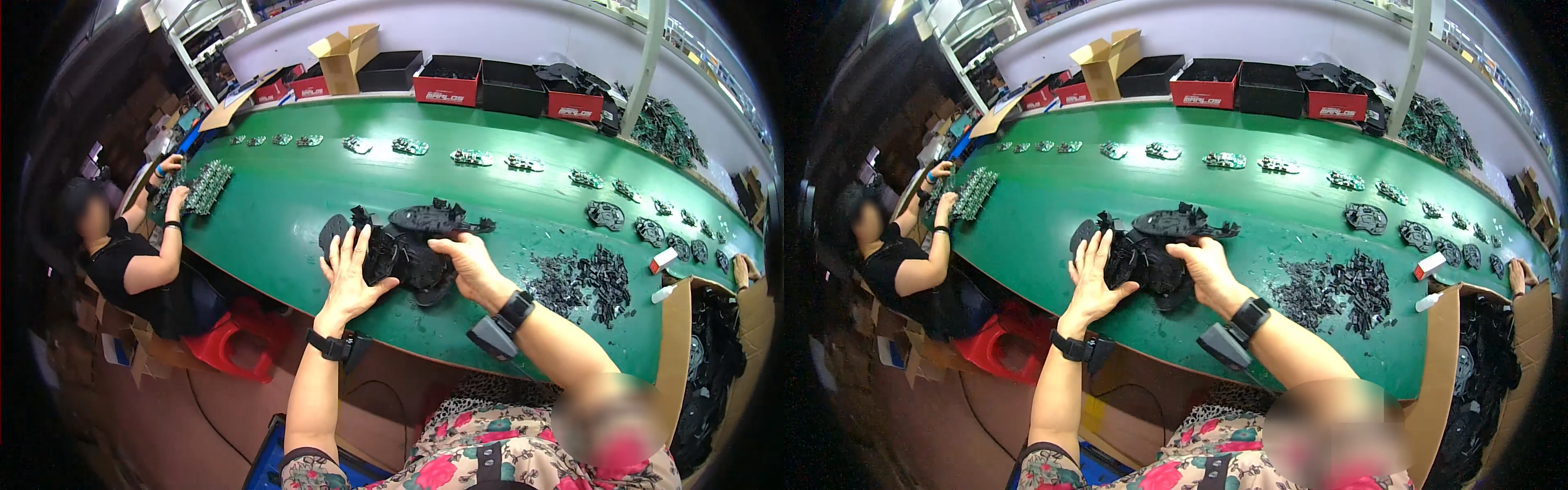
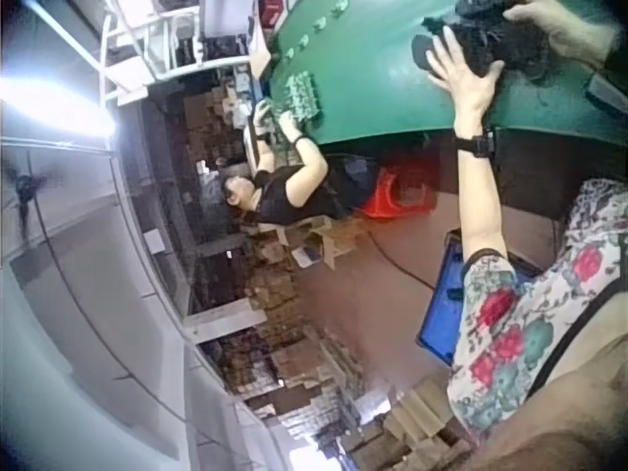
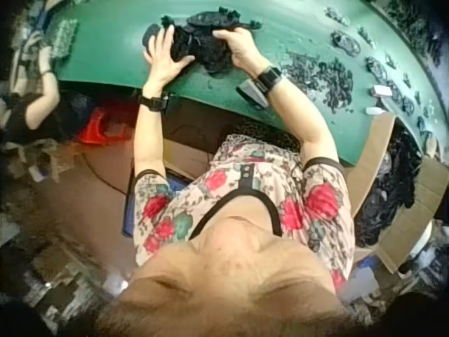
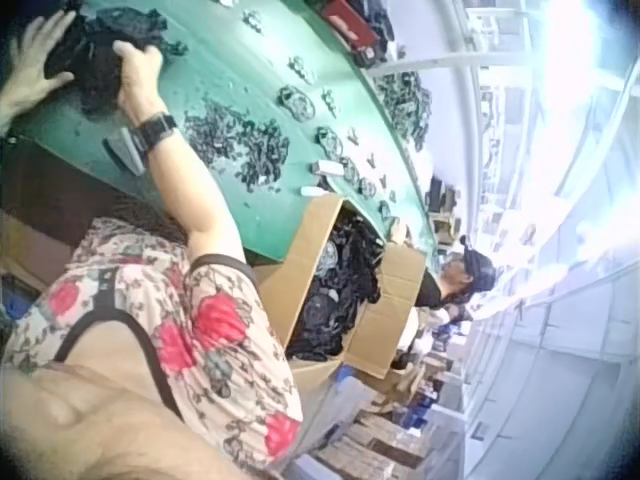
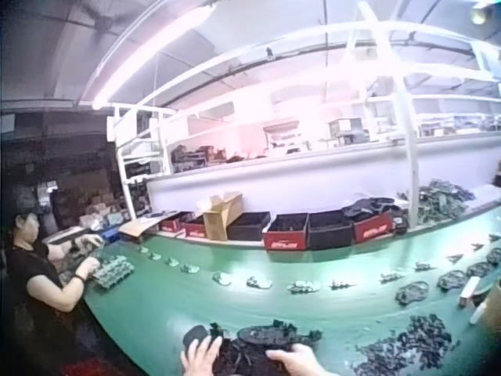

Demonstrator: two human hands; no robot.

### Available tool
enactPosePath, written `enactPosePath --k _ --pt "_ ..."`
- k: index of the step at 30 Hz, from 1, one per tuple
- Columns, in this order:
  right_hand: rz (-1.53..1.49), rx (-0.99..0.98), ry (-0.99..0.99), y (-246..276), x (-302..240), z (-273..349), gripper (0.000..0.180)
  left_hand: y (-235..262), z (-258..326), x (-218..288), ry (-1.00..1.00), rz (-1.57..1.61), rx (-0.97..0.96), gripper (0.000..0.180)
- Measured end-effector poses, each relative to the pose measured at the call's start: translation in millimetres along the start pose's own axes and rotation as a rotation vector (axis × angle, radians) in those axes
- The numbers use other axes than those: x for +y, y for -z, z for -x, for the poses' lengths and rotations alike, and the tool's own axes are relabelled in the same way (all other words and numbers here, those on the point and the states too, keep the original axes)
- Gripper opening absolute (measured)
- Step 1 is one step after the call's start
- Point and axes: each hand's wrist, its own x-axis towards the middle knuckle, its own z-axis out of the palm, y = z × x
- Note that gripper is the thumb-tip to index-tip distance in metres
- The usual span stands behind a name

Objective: The person assembles electronic components at a workstation, applying adhesive to black plastic housings and inserting small parts by hand. They repeatedly pick up housings, apply glue, insert components, and place the assembled units into a cardboard box.

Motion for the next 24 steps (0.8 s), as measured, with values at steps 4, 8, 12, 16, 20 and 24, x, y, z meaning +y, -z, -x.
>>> enactPosePath --k 4,8,12,16,20,24 --pt "0.232 0.040 -0.109 24 -25 15 0.032 -1 6 -11 -0.001 -0.064 0.041 0.103" --pt "0.637 0.107 -0.115 45 -46 31 0.039 -3 9 -8 -0.117 -0.166 0.136 0.083" --pt "1.292 -0.031 -0.115 30 -78 41 0.040 -13 22 -7 -0.075 -0.139 0.185 0.072" --pt "1.383 -0.141 0.572 34 -52 19 0.030 -17 21 -7 -0.017 -0.075 0.258 0.057" --pt "1.395 -0.108 0.595 -9 -24 -32 0.043 -22 12 -20 0.049 -0.008 0.369 0.046" --pt "1.310 -0.158 0.260 -29 -14 -66 0.050 -17 3 -24 0.055 -0.019 0.345 0.042"
